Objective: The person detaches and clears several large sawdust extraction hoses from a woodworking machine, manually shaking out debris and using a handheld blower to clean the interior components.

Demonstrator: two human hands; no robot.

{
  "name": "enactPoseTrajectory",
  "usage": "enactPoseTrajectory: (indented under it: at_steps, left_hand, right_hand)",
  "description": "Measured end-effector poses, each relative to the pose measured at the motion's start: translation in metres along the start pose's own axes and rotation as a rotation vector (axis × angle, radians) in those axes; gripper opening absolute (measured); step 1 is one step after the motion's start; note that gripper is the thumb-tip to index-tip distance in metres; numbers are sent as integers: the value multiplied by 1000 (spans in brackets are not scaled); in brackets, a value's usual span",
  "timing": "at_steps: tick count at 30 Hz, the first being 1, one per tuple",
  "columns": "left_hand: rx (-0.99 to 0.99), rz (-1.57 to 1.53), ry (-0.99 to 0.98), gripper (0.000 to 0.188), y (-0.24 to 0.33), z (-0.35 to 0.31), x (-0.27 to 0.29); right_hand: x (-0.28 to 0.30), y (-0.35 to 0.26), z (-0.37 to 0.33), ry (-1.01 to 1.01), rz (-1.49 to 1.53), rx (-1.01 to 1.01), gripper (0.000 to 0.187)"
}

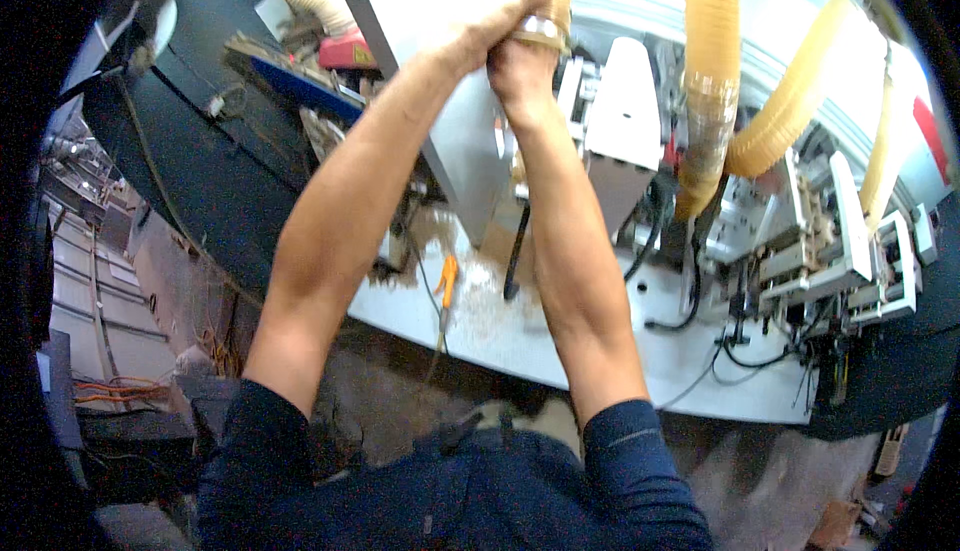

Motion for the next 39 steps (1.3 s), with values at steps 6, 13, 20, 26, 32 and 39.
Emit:
enactPoseTrajectory:
  at_steps: [6,13,20,26,32,39]
  left_hand:
    - [48,8,17,82,53,-12,-10]
    - [72,-362,-35,70,31,19,9]
    - [71,-381,24,65,49,13,-13]
    - [213,-221,145,73,33,22,7]
    - [88,-341,183,61,38,31,9]
    - [68,-346,88,50,22,23,-5]
  right_hand:
    - [41,13,13,-73,496,-350,41]
    - [23,-2,-1,-103,435,-283,44]
    - [-12,37,37,173,975,-586,43]
    - [16,16,40,265,629,-540,34]
    - [30,7,0,318,400,-409,31]
    - [41,-30,-118,299,169,-603,5]
Point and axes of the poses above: each hand's wrist, its own z-axis towards the middle knuckle, its own x-axis out of the back of the hand, y = z × x, the point moved 4 cm from there along z, towards the middle knuckle, and after that the axes turned 1 degree about -y, right-handed, at the moved point
